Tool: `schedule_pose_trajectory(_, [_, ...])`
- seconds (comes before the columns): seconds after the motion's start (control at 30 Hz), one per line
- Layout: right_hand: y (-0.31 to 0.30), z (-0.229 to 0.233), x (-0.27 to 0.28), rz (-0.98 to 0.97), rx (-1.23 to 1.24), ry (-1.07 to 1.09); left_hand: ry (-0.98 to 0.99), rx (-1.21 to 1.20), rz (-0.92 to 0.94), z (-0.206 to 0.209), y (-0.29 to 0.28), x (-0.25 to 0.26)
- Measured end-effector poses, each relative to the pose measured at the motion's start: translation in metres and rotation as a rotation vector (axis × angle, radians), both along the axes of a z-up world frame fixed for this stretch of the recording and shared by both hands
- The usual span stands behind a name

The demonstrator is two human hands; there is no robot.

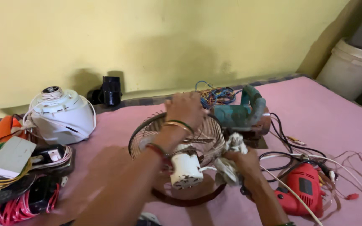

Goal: The person wipes the metal cage and motor housing of a small table fan with a white cloth. They rotate the fan to clean different sides and reach into the cage to wipe the blades and central hub.

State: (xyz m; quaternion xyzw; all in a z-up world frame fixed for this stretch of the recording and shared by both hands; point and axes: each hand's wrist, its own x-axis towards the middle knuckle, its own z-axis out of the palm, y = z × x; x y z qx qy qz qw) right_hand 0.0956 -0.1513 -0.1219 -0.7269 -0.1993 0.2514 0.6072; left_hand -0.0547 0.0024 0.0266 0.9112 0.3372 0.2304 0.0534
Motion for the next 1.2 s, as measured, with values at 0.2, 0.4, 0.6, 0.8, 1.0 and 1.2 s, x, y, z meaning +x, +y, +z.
schedule_pose_trajectory(0.2, [0.01,0.099,-0.01,0.097,-0.112,-0.358,-0.22,-0.391,0.158,-0.006,0.029,-0.063])
schedule_pose_trajectory(0.4, [0.043,0.136,-0.054,-0.036,-0.243,-0.741,-0.044,-0.047,-0.008,-0.034,0.032,-0.011])
schedule_pose_trajectory(0.6, [0.088,0.096,-0.092,-0.12,0.167,-1.165,-0.135,-0.098,-0.033,-0.079,0.08,0.022])
schedule_pose_trajectory(0.8, [0.052,0.069,-0.082,0.202,0.227,-1.238,-0.184,-0.159,-0.188,-0.069,0.088,-0.011])
schedule_pose_trajectory(1.0, [0.054,0.102,-0.097,0.501,0.027,-1.315,-0.048,-0.191,-0.216,-0.054,0.087,-0.01])
schedule_pose_trajectory(1.2, [0.048,0.114,-0.086,0.667,0.048,-1.388,0.021,-0.069,-0.309,-0.045,0.08,-0.031])
